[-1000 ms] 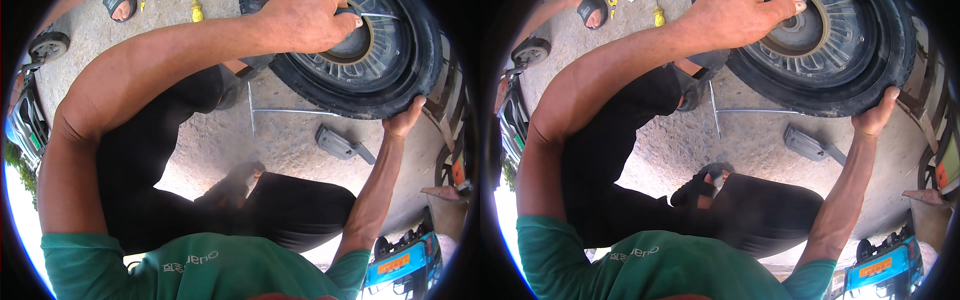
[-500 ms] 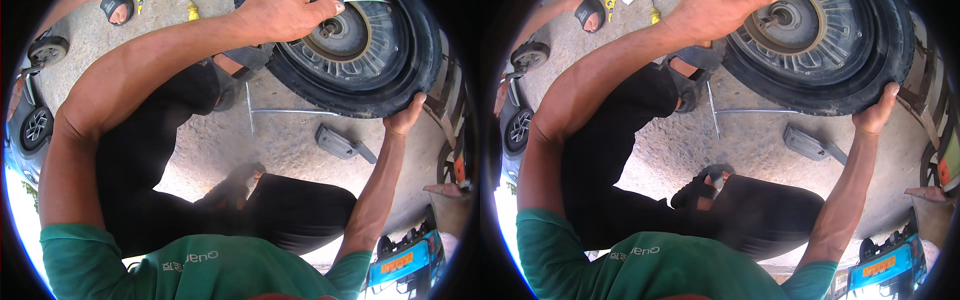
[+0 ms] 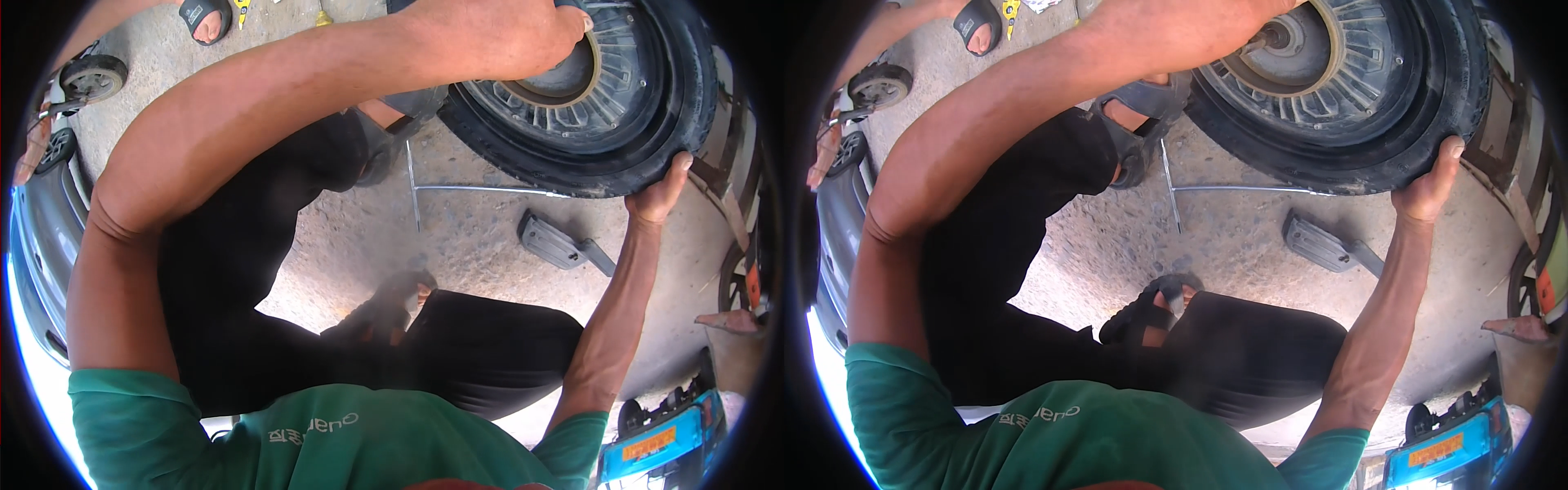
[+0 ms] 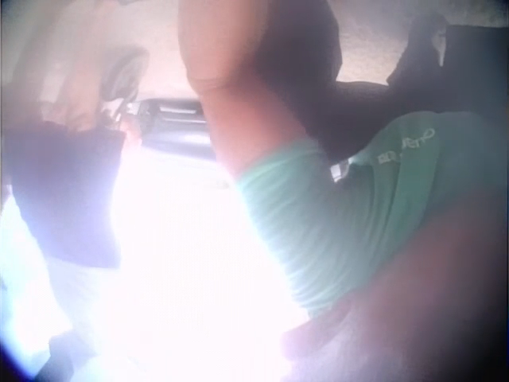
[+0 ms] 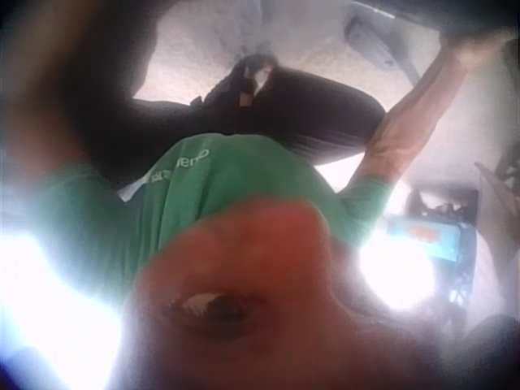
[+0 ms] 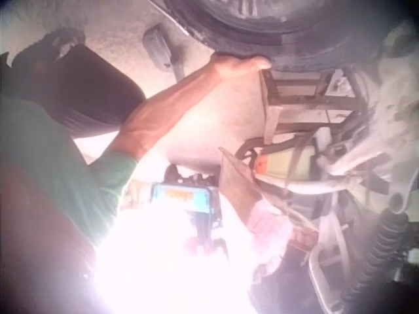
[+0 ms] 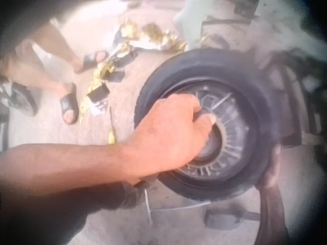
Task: The person replaces a tire on a motorized wheel by placing the hub inside the tire and using a screwdriver to pry the bead over the rim.
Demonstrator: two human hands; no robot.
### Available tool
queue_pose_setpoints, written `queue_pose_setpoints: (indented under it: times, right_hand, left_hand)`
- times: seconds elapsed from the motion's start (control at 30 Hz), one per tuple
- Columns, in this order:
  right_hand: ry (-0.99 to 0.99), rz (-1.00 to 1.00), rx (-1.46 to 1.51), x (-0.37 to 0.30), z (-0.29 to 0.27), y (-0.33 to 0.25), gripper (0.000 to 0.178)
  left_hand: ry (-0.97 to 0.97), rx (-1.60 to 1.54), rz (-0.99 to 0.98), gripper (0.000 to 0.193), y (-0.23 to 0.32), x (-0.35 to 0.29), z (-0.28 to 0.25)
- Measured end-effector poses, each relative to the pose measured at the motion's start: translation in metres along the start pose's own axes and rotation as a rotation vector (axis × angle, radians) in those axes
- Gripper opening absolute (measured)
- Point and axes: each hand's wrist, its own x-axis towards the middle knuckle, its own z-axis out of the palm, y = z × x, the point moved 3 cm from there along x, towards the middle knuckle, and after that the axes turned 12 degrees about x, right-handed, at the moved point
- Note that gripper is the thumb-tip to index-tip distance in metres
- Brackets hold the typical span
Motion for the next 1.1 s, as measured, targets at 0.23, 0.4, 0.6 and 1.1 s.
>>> queue_pose_setpoints:
  times: [0.23, 0.4, 0.6, 1.1]
  right_hand:
    - [-0.058, 0.067, 0.078, -0.002, -0.003, 0.003, 0.083]
    - [-0.146, 0.082, 0.077, 0.002, -0.006, 0.006, 0.081]
    - [-0.239, 0.069, 0.041, 0.008, -0.011, 0.007, 0.081]
    - [-0.159, 0.022, -0.105, 0.005, -0.013, 0.000, 0.086]
  left_hand:
    - [-0.032, 0.188, 0.567, 0.023, 0.034, 0.023, -0.047]
    - [-0.039, 0.265, 0.774, 0.030, 0.053, 0.036, -0.060]
    - [-0.095, 0.505, 0.855, 0.015, 0.081, 0.064, -0.072]
    - [-0.249, 0.257, 0.421, 0.027, 0.100, 0.131, -0.083]
